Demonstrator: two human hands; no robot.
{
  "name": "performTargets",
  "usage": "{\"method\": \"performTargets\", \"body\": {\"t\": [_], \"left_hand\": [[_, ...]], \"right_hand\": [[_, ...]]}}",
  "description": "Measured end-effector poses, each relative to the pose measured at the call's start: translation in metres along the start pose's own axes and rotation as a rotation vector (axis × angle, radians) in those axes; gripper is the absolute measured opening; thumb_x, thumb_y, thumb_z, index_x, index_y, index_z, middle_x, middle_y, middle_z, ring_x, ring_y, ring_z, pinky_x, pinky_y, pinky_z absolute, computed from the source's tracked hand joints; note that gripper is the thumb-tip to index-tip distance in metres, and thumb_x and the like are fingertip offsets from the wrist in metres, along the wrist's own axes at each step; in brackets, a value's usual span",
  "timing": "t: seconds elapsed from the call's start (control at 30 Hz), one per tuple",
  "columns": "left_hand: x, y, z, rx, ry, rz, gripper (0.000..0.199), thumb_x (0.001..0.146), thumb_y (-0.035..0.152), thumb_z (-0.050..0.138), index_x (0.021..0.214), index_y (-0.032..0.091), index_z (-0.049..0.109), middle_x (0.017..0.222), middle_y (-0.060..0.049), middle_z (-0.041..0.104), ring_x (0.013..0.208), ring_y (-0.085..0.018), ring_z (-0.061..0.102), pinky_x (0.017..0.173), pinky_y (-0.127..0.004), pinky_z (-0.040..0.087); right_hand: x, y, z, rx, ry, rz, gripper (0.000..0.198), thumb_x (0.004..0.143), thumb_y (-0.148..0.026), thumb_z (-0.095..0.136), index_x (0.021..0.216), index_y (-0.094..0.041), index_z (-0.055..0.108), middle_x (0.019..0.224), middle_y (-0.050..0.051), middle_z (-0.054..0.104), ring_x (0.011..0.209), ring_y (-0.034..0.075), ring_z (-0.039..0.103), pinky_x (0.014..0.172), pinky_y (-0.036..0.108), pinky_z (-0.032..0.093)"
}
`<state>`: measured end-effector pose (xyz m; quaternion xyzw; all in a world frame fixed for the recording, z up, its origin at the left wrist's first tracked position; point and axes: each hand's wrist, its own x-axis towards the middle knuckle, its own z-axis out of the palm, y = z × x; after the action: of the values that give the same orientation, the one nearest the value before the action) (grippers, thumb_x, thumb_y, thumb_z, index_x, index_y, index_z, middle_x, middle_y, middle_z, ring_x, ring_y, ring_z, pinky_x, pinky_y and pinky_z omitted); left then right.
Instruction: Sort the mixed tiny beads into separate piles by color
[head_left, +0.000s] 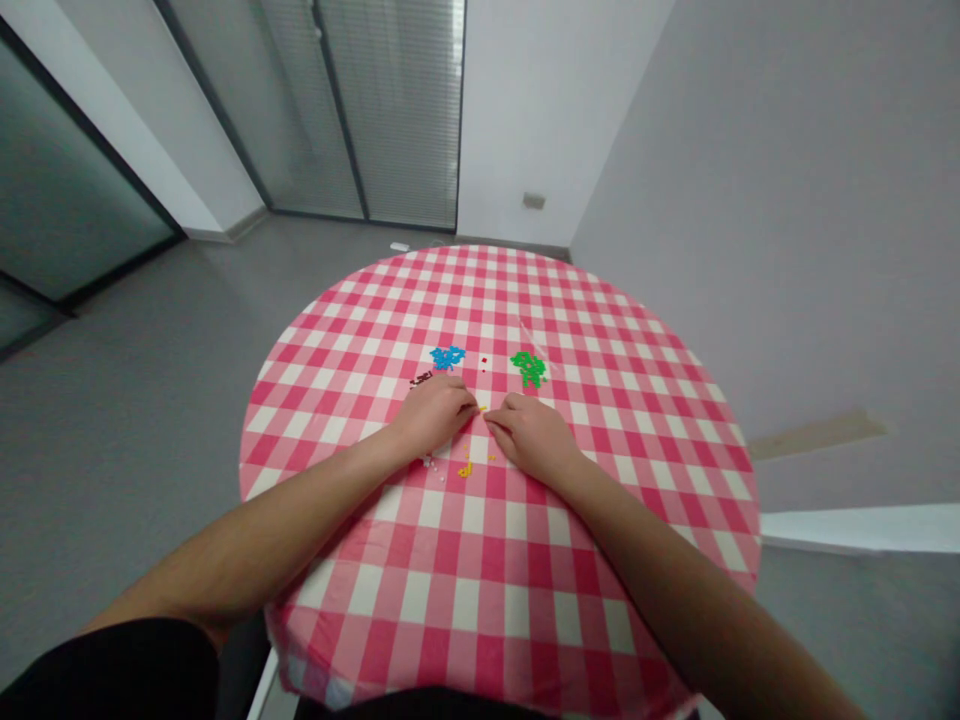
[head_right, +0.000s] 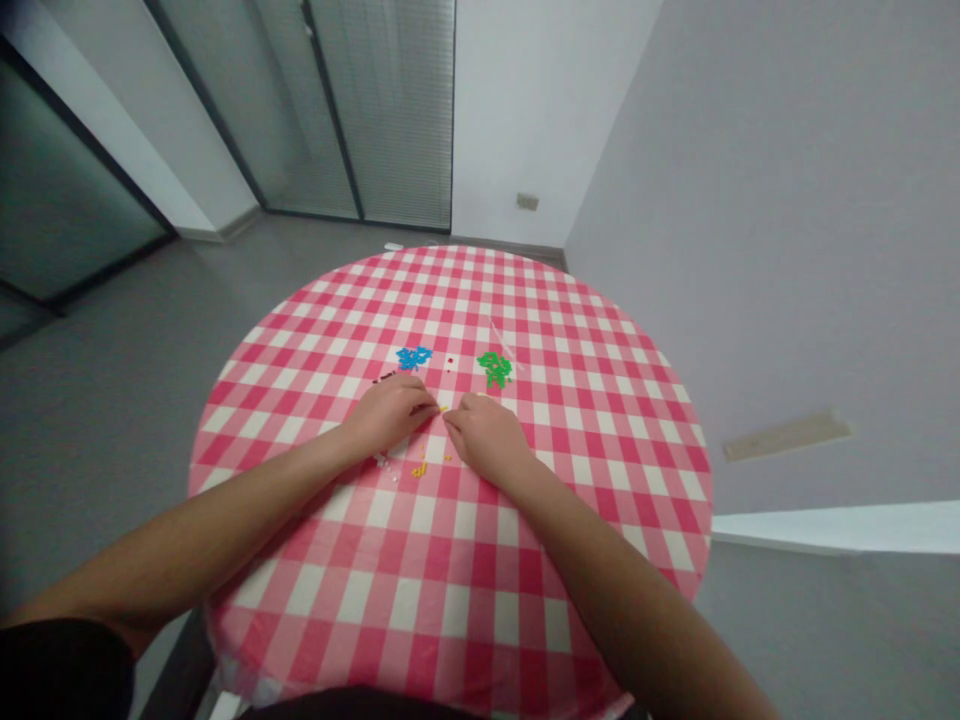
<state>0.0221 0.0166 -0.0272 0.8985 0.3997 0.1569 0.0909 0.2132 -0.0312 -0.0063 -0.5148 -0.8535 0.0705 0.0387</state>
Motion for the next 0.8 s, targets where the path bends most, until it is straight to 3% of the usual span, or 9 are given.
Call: {"method": "performTargets", "body": {"t": [0.17,0.3,0.43,0.8], "left_hand": [[-0.005,-0.005,-0.015,-0.133,-0.022,0.044,0.017,0.093,0.024,0.061,0.09,0.019,0.076,0.085,-0.005,0.07,0.087,-0.02,0.062,0.08,-0.032,0.046],[-0.012,-0.008,-0.032,-0.308,-0.178,0.214,0.012,0.09,0.02,0.064,0.091,0.02,0.076,0.089,-0.004,0.071,0.087,-0.017,0.062,0.085,-0.03,0.045],[-0.015,-0.008,-0.037,-0.377,-0.281,0.309,0.012,0.088,0.018,0.066,0.093,0.02,0.077,0.086,-0.005,0.07,0.083,-0.017,0.061,0.079,-0.028,0.044],[-0.014,-0.001,-0.034,-0.403,-0.327,0.3,0.016,0.087,0.012,0.062,0.085,0.019,0.076,0.088,-0.005,0.07,0.087,-0.017,0.063,0.084,-0.028,0.046]], "right_hand": [[-0.003,0.006,-0.005,0.086,0.015,-0.026,0.026,0.1,-0.026,0.05,0.105,-0.019,0.075,0.093,0.008,0.065,0.088,0.018,0.06,0.068,0.028,0.04],[-0.011,0.017,-0.016,0.226,-0.086,-0.175,0.02,0.094,-0.02,0.057,0.098,-0.019,0.077,0.089,0.006,0.068,0.081,0.016,0.061,0.07,0.027,0.041],[-0.016,0.019,-0.018,0.318,-0.166,-0.25,0.016,0.09,-0.019,0.062,0.095,-0.02,0.077,0.088,0.005,0.072,0.079,0.016,0.062,0.07,0.027,0.042],[-0.013,0.006,-0.013,0.262,-0.18,-0.223,0.017,0.093,-0.017,0.056,0.093,-0.019,0.073,0.092,0.006,0.07,0.085,0.018,0.062,0.075,0.029,0.044]]}}
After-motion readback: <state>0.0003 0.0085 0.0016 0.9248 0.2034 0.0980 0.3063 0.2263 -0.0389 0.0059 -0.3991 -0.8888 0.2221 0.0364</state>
